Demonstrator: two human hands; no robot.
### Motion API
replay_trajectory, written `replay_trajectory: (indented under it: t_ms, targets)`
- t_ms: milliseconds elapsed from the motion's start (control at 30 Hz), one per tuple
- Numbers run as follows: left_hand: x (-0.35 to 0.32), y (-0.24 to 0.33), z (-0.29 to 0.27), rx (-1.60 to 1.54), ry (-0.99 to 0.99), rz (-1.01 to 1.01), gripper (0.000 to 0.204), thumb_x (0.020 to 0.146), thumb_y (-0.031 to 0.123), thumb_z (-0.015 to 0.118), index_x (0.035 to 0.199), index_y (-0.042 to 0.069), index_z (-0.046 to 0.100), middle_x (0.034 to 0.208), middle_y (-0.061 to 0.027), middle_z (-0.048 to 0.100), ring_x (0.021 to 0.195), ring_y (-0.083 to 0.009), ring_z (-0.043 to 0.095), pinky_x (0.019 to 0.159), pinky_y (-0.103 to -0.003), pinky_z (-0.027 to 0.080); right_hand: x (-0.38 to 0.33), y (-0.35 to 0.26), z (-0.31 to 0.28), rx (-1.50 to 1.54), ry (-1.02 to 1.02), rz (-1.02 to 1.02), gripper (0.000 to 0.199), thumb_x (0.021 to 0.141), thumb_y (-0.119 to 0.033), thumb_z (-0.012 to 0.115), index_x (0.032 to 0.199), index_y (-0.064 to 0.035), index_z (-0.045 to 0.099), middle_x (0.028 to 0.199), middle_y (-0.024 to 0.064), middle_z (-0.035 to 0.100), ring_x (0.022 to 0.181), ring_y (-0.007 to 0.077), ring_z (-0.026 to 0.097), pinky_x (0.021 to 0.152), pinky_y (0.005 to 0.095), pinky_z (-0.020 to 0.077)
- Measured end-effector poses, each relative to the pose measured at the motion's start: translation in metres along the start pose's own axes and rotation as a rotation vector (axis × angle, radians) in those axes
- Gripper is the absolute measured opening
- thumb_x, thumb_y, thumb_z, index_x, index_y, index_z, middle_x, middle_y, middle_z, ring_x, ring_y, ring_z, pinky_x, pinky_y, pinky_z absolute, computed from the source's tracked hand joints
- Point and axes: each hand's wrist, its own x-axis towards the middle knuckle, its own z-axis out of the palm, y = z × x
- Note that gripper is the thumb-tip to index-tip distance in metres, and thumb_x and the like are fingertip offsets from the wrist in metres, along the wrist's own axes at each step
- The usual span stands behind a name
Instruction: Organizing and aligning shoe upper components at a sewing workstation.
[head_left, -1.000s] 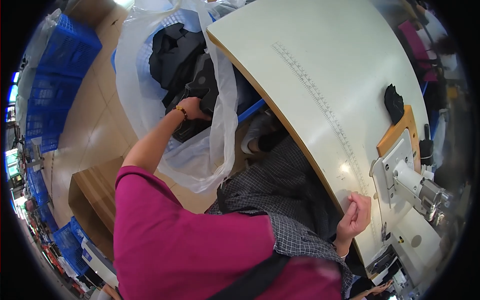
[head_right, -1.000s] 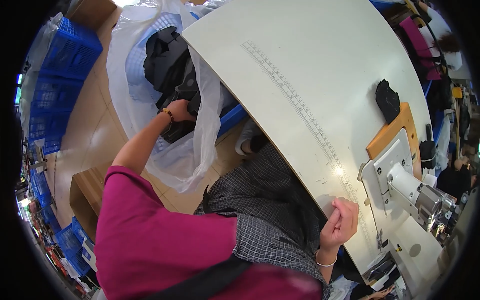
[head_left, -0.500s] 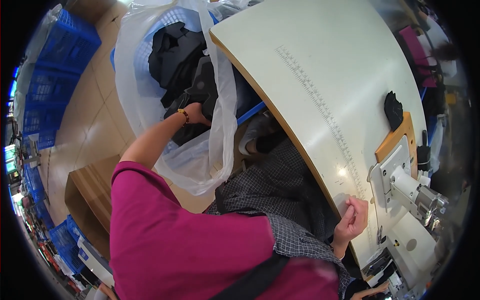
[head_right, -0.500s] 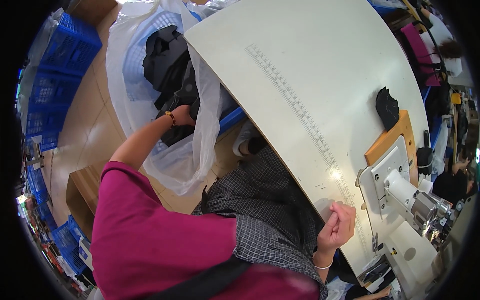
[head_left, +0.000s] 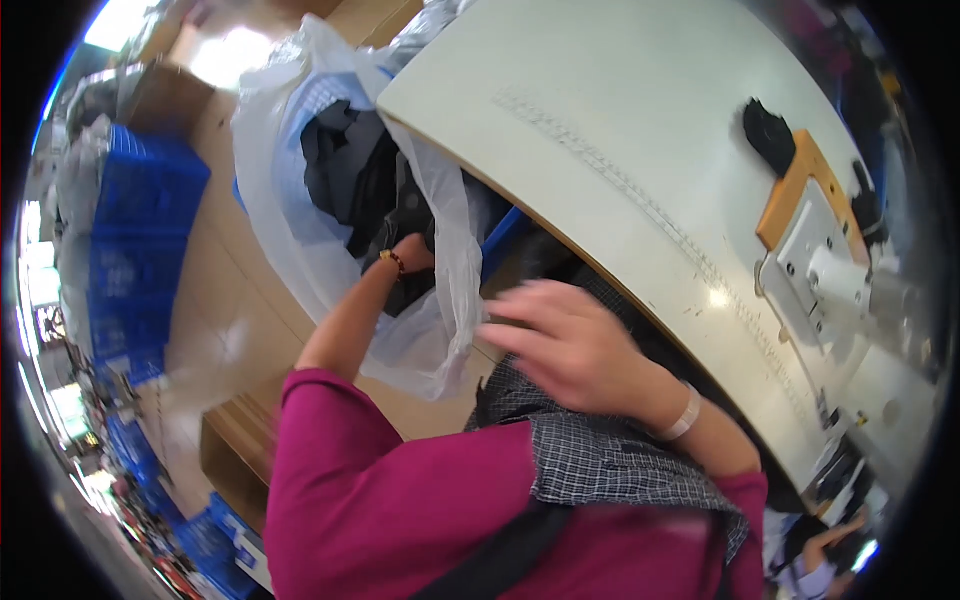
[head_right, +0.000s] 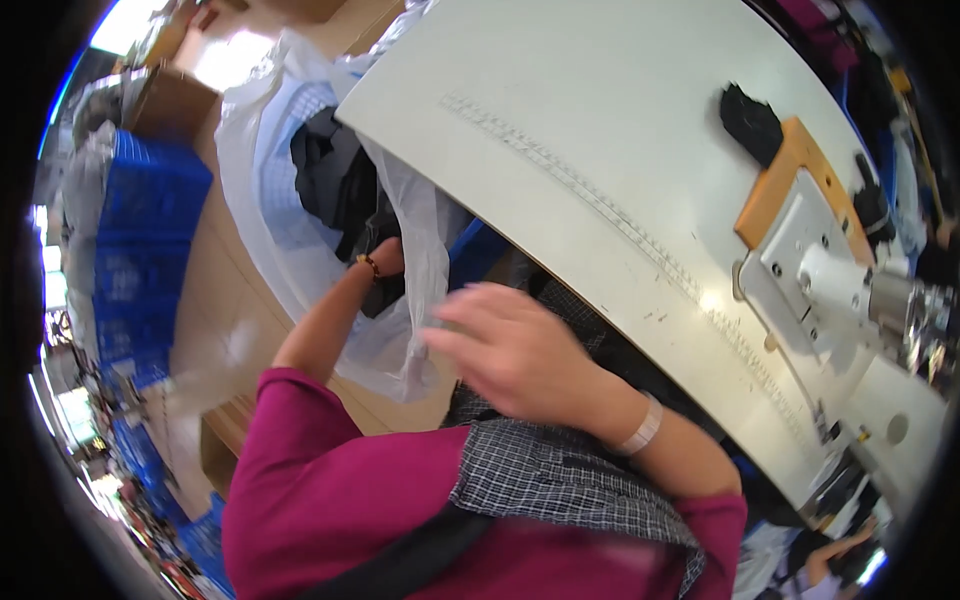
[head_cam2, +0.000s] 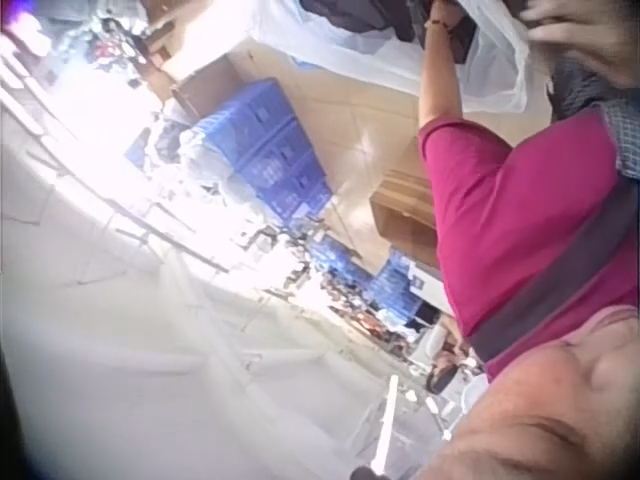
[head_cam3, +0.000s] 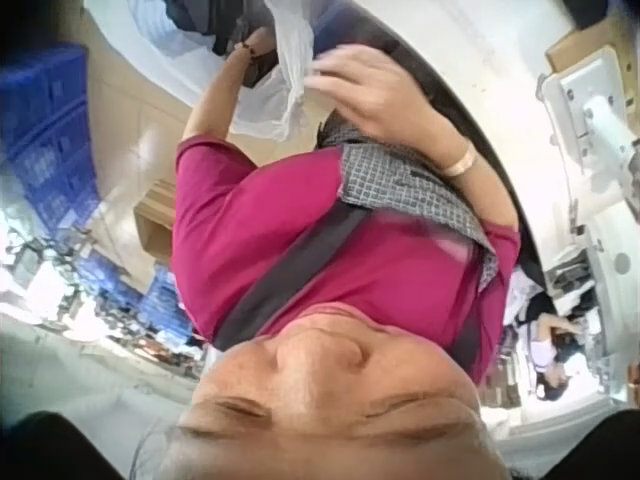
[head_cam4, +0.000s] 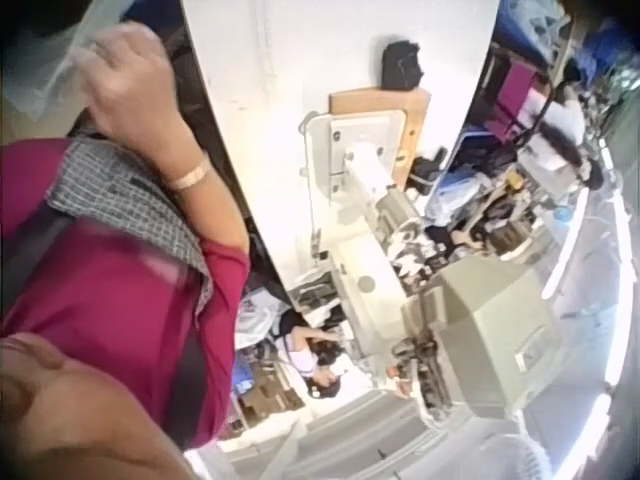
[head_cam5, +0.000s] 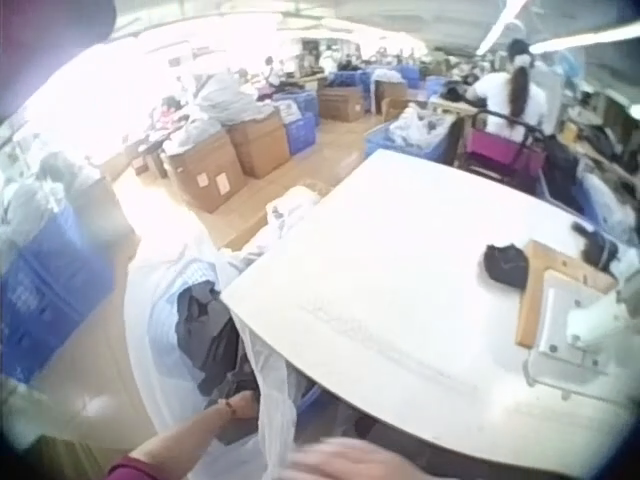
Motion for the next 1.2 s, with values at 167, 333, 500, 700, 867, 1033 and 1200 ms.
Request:
replay_trajectory:
  t_ms: [167,333,500,700,867,1033,1200]
  targets:
    - [0.021,0.105,0.007,0.099,-0.002,0.298,0.031,0.093,0.027,0.058,0.112,0.007,0.071,0.108,-0.0226,0.072,0.100,-0.0383,0.069,0.085,-0.044,0.055,0.052,0.053,0.128,-0.054,-0.111,-0.259,0.045,0.092,-0.033,0.065,0.125,-0.0031,0.063,0.128,0.0173,0.063,0.126,0.0315,0.056,0.118,0.0482,0.0316]
    - [-0.014,0.175,-0.060,0.001,-0.034,-0.019,0.043,0.083,0.029,0.072,0.113,-0.002,0.068,0.113,-0.0247,0.070,0.108,-0.0373,0.068,0.092,-0.043,0.053,0.034,0.085,0.153,-0.308,-0.855,0.201,0.065,0.089,-0.063,0.058,0.122,-0.0071,0.066,0.116,0.0113,0.067,0.105,0.0261,0.065,0.100,0.0429,0.0399]
    - [-0.035,0.154,-0.109,-0.248,-0.084,-0.252,0.052,0.071,0.022,0.084,0.109,-0.008,0.068,0.110,-0.0246,0.072,0.104,-0.0322,0.071,0.092,-0.039,0.054,0.015,0.088,0.149,-0.483,-0.619,0.137,0.067,0.083,-0.065,0.063,0.123,-0.0102,0.066,0.113,0.0064,0.066,0.100,0.0217,0.067,0.098,0.0436,0.0382]
    - [-0.026,0.180,-0.141,-0.921,-0.396,-0.548,0.055,0.071,0.019,0.088,0.116,-0.004,0.068,0.111,-0.0112,0.073,0.099,-0.0211,0.069,0.088,-0.035,0.055,0.001,0.104,0.150,-0.443,-0.470,0.176,0.064,0.080,-0.062,0.068,0.119,-0.0120,0.068,0.111,0.0034,0.067,0.101,0.0189,0.066,0.097,0.0433,0.0385]
    - [-0.026,0.184,-0.122,-0.633,-0.318,-0.538,0.048,0.081,0.018,0.078,0.121,-0.004,0.064,0.116,-0.0115,0.070,0.102,-0.0206,0.067,0.089,-0.035,0.053,-0.007,0.102,0.155,-0.424,-0.389,0.186,0.061,0.076,-0.053,0.075,0.121,-0.0135,0.067,0.116,0.0025,0.064,0.099,0.0172,0.067,0.095,0.0425,0.0398]
    - [-0.033,0.181,-0.111,-0.662,-0.339,-0.418,0.045,0.082,0.015,0.074,0.121,-0.005,0.064,0.118,-0.0116,0.070,0.105,-0.0204,0.066,0.090,-0.035,0.053,-0.016,0.106,0.162,-0.443,-0.282,0.176,0.040,0.083,-0.036,0.067,0.116,-0.0137,0.069,0.115,0.0021,0.063,0.091,0.0175,0.069,0.093,0.0416,0.0410]
    - [-0.045,0.195,-0.107,-0.815,-0.228,-0.442,0.045,0.084,0.010,0.071,0.126,-0.003,0.062,0.119,-0.0103,0.069,0.102,-0.0200,0.067,0.092,-0.035,0.053,-0.022,0.108,0.173,-0.467,-0.172,0.188,0.027,0.086,-0.021,0.057,0.109,-0.0142,0.071,0.111,0.0017,0.063,0.084,0.0180,0.070,0.091,0.0422,0.0422]
